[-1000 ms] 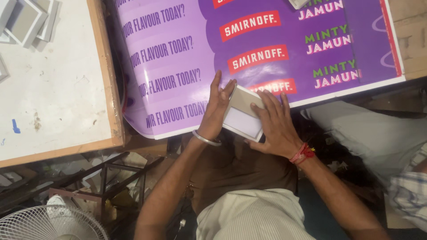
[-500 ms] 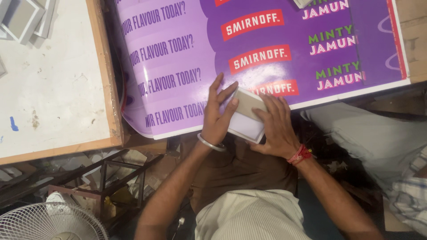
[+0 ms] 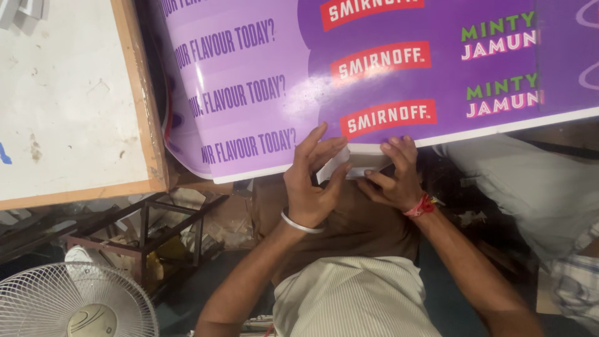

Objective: The person assembles small rectangular frames by hand on a purple branded table. They repeatedly pick up frame parts, align them, and press them together, then place the assembled frames on the table.

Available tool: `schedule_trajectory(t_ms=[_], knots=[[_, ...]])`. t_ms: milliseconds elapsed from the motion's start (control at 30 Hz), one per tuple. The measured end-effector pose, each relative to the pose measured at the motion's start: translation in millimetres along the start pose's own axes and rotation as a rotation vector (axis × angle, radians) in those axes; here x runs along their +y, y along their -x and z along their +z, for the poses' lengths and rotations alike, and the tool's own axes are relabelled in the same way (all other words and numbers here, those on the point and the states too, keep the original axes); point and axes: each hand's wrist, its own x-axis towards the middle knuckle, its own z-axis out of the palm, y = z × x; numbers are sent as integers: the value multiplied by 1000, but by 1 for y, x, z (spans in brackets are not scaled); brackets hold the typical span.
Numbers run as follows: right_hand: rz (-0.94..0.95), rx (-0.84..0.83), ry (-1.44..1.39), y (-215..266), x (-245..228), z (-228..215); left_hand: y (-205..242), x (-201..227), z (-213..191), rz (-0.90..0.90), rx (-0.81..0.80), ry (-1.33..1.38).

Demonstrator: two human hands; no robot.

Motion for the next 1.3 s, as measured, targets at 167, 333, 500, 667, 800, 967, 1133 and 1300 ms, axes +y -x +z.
schedule_trajectory(t_ms=[167,333,500,667,800,967,1133,1300], knots=[[5,0,20,5,0,2,2,-4,-1,-27,14,-2],[9,-15,34,9,1,3,3,-4,2,-23,39,9],[30,-20,24,10,1,5,-1,0,3,237,105,-208],[46,-28,17,11,1,5,-6,6,0,344,66,-306],[61,-34,15,11,-1,5,-7,10,1,310,54,-292],[72,-31,2,8,-2,4,-8,10,1,306,50,-293],[71,-33,1,4,-3,3,-3,2,2,278,67,-313],[69,-29,-9,-2,-5,-2,-2,-8,12,149,104,-189]])
